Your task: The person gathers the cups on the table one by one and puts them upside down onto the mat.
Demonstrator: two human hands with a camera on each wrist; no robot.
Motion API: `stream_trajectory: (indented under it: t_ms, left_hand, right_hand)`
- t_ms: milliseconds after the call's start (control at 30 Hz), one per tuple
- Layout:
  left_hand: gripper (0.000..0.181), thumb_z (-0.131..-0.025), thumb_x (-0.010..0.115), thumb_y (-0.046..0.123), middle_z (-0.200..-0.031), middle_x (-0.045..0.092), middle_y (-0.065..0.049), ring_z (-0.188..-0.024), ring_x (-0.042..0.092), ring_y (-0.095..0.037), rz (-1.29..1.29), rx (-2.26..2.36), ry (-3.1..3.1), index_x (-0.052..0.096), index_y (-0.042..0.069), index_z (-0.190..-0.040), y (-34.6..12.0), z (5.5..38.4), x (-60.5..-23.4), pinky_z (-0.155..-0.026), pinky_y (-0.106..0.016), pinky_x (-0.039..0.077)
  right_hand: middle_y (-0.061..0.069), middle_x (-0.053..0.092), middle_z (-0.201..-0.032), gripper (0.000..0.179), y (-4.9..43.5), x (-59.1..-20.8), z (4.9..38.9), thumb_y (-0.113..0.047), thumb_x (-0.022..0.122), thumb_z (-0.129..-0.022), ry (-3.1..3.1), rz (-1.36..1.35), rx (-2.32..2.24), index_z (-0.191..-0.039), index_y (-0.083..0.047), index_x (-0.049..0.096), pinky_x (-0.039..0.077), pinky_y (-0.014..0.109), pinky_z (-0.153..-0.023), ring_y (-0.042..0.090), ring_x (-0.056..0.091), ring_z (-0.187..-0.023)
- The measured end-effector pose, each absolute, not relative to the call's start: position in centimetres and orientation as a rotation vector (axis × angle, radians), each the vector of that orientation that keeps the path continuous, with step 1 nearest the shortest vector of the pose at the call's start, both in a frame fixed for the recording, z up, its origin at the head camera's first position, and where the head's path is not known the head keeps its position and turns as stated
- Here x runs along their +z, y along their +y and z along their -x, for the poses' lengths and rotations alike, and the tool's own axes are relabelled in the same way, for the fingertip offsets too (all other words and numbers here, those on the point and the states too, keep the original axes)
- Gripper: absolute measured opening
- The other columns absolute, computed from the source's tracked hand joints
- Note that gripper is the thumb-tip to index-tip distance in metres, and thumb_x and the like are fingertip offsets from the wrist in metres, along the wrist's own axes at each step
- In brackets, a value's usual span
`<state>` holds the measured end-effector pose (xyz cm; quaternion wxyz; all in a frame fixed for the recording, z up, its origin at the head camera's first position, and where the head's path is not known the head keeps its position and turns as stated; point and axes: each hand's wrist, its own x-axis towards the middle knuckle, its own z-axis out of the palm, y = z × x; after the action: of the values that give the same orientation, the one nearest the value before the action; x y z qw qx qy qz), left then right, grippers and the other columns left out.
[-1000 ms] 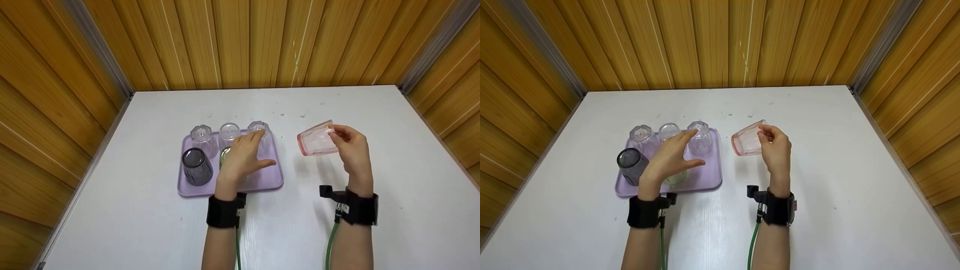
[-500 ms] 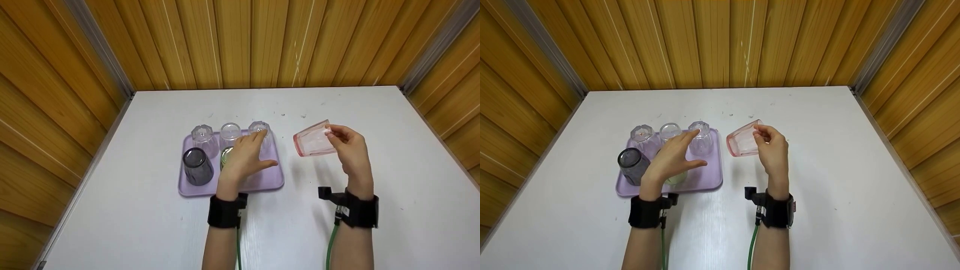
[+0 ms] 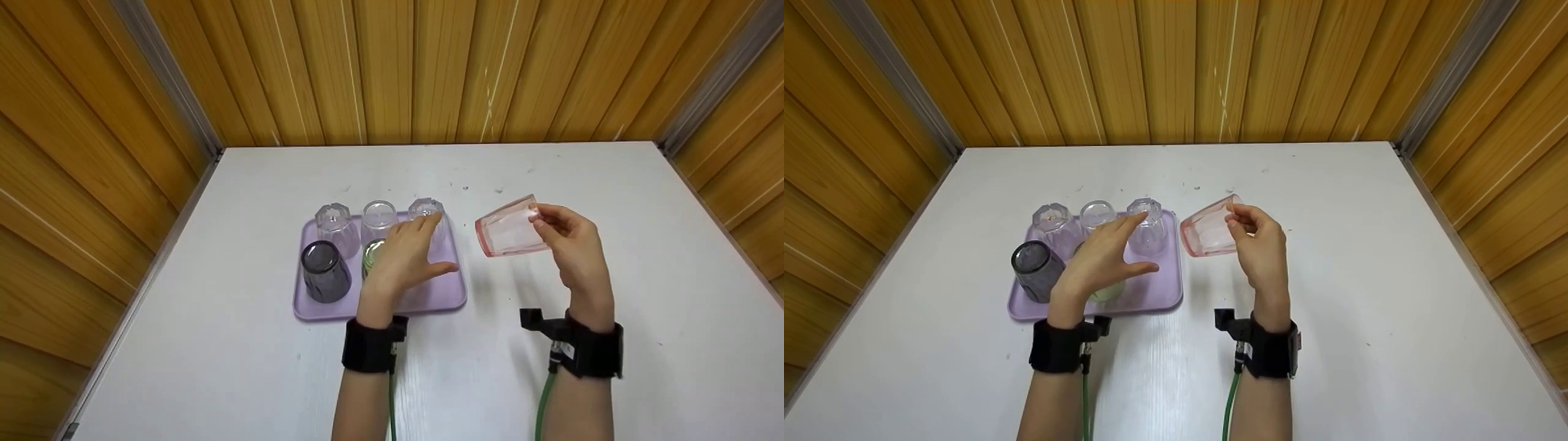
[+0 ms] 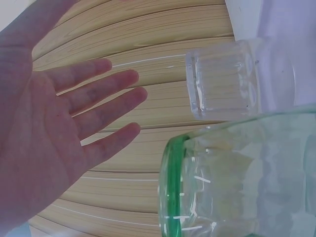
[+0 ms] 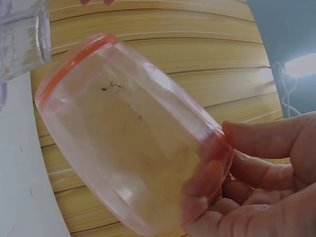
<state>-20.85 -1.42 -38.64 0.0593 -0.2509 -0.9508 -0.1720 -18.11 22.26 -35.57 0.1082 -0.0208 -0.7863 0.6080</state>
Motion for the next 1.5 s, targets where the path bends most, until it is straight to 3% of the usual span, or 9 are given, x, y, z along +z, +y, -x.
stream_trajectory:
  t_ms: [500, 900, 1500]
  left_hand:
    - [0.088, -0.072, 0.065, 0.057, -0.137, 0.045, -0.005, -0.123, 0.045, -0.023, 0.802, -0.537, -2.858, 0.033, 0.011, -0.140, -0.9, 21.0, -38.9, -0.105, -0.038, 0.033]
    - [0.089, -0.072, 0.067, 0.054, -0.137, 0.045, -0.006, -0.125, 0.042, -0.019, 0.832, -0.527, -2.863, 0.030, 0.011, -0.141, -0.2, 20.9, -38.6, -0.106, -0.039, 0.031]
    - [0.089, -0.071, 0.069, 0.053, -0.133, 0.049, -0.006, -0.122, 0.046, -0.018, 0.852, -0.506, -2.815, 0.032, 0.009, -0.140, 0.0, 20.8, -38.6, -0.104, -0.037, 0.034]
  right_hand:
    - [-0.013, 0.059, -0.089, 0.033, 21.6, -35.1, 17.6, 0.000, 0.051, -0.089, -2.294, -0.046, 1.846, -0.119, 0.014, 0.049, 0.047, 0.012, -0.075, 0.007, 0.053, -0.089]
    - [-0.011, 0.061, -0.087, 0.031, 20.6, -34.8, 17.3, 0.008, 0.050, -0.087, -2.222, -0.151, 1.936, -0.116, 0.019, 0.048, 0.047, 0.012, -0.076, 0.004, 0.056, -0.086]
    - [-0.010, 0.061, -0.086, 0.029, 19.5, -34.6, 17.1, 0.009, 0.050, -0.086, -2.266, -0.179, 1.926, -0.114, 0.018, 0.051, 0.048, 0.014, -0.076, 0.008, 0.055, -0.088]
